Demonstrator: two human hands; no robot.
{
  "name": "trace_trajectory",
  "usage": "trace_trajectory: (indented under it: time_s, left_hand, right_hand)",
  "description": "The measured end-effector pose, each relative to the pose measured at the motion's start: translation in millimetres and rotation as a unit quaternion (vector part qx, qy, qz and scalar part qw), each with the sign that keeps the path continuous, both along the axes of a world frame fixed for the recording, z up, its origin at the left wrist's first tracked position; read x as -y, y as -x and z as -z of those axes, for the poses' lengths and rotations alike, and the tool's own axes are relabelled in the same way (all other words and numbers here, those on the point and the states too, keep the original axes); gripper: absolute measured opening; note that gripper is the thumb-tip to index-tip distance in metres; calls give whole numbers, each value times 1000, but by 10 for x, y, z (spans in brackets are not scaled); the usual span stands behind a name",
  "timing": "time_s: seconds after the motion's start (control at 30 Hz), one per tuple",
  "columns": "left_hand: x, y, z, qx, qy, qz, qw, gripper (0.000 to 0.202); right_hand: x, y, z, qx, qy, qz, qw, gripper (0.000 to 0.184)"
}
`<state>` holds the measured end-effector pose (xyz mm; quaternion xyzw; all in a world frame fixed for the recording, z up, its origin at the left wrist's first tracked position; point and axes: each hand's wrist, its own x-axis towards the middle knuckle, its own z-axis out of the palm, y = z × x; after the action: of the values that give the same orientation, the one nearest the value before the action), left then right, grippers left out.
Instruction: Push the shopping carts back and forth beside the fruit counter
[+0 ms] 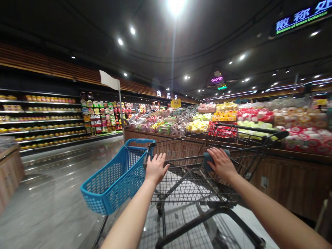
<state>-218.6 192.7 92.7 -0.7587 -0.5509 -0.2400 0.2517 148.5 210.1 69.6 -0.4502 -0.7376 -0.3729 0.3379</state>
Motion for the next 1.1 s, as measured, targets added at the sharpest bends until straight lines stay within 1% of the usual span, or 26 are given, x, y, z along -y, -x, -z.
trace_trajectory:
  time_s: [0.1,0.13,0.2,0.3,0.43,0.53,0.6,0.63,0.7,0.8,0.97,1.03,1.1]
  left_hand:
    - [17,-51,18,10,4,13,1000,60]
    - [23,-73,23,13,4,19,1000,62]
    - [37,-124,32,17,1,28,999,66]
    - [59,-200,35,23,-3,30,999,69]
    - [81,-257,32,20,2,28,999,69]
    - [81,-252,31,15,-2,23,1000,67]
    - [73,-229,28,13,-3,15,1000,65]
    - [67,-213,25,11,-3,13,1000,64]
    - [54,-182,19,6,-3,13,1000,62]
    - [39,-154,16,1,-5,15,1000,60]
    - [48,-192,37,8,-16,24,1000,60]
    - [65,-236,46,15,-20,28,999,61]
    - [83,-288,50,21,-21,31,999,62]
  right_hand:
    - [-4,-281,12,-12,-4,32,999,54]
    - [-8,-319,15,-14,-5,41,999,54]
    - [-14,-308,20,-23,-8,57,998,55]
    - [-6,-114,27,-32,-11,63,997,57]
    - [42,339,34,-6,0,18,1000,60]
    - [78,654,30,4,7,-12,1000,59]
    - [93,758,17,2,8,-18,1000,57]
    - [98,768,7,6,9,-21,1000,56]
    - [103,706,-15,25,15,-30,999,55]
    - [90,460,-33,43,20,-36,998,57]
    - [34,-21,-1,-4,6,7,1000,56]
    - [18,-122,19,-15,5,25,1000,55]
    - [11,-151,36,-25,5,42,999,53]
